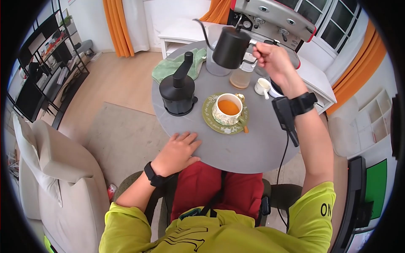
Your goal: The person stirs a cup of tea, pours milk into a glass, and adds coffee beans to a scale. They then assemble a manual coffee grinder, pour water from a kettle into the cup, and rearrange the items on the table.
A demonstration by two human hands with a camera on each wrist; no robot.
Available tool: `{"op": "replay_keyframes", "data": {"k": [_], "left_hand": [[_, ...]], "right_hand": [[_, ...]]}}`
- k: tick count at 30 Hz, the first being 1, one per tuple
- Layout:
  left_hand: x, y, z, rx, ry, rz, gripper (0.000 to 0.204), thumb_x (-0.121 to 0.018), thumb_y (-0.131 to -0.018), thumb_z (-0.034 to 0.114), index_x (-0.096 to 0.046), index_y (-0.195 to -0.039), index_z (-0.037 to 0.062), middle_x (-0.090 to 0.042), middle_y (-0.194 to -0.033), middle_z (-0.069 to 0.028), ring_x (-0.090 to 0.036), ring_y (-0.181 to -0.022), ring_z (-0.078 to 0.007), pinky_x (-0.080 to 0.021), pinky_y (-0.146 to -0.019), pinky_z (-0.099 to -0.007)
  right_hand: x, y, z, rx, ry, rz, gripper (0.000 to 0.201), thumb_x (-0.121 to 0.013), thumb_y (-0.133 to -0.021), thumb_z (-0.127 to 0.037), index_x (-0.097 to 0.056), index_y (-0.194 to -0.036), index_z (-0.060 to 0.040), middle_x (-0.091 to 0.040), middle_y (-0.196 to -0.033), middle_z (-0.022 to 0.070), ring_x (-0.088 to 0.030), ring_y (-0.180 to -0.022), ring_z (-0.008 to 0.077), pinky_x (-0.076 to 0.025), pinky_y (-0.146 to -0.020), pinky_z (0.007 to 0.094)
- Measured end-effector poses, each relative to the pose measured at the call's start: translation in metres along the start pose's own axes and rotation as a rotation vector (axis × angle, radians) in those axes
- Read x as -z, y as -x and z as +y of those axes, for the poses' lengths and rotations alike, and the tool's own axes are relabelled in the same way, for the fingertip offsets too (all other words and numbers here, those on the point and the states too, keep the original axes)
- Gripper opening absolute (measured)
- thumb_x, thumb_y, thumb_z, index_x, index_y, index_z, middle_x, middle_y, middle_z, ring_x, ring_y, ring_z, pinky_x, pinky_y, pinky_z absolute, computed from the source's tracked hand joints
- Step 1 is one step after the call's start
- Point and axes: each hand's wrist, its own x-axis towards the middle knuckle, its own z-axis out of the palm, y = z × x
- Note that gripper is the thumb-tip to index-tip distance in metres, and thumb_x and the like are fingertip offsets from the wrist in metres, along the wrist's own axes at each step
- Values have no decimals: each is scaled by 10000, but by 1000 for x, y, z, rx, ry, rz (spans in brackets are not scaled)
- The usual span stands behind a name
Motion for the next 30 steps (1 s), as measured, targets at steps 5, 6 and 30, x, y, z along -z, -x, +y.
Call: {"op": "replay_keyframes", "data": {"k": [5,6,30], "left_hand": [[-1,0,-1,7,5,9,483,-684,-809,301,-563,-1203,50,-509,-1310,-149,-485,-1222,-329,-388,-1015,-453],[-1,0,-2,8,8,8,485,-688,-805,300,-563,-1203,52,-509,-1310,-149,-486,-1221,-331,-388,-1013,-452],[4,-2,-6,12,102,-20,479,-684,-803,264,-560,-1208,41,-497,-1331,-155,-474,-1231,-339,-377,-1024,-469]], "right_hand": [[-17,-23,38,-133,93,-20,189,-516,-933,-159,-616,-810,-57,-571,-689,-23,-437,-576,63,-364,-563,225],[-19,-25,45,-163,119,-18,184,-517,-929,-157,-616,-811,-57,-575,-691,-22,-441,-574,63,-367,-566,225],[-25,-63,129,-398,198,-170,156,-491,-938,-112,-588,-846,-33,-632,-811,75,-520,-631,110,-450,-605,243]]}}
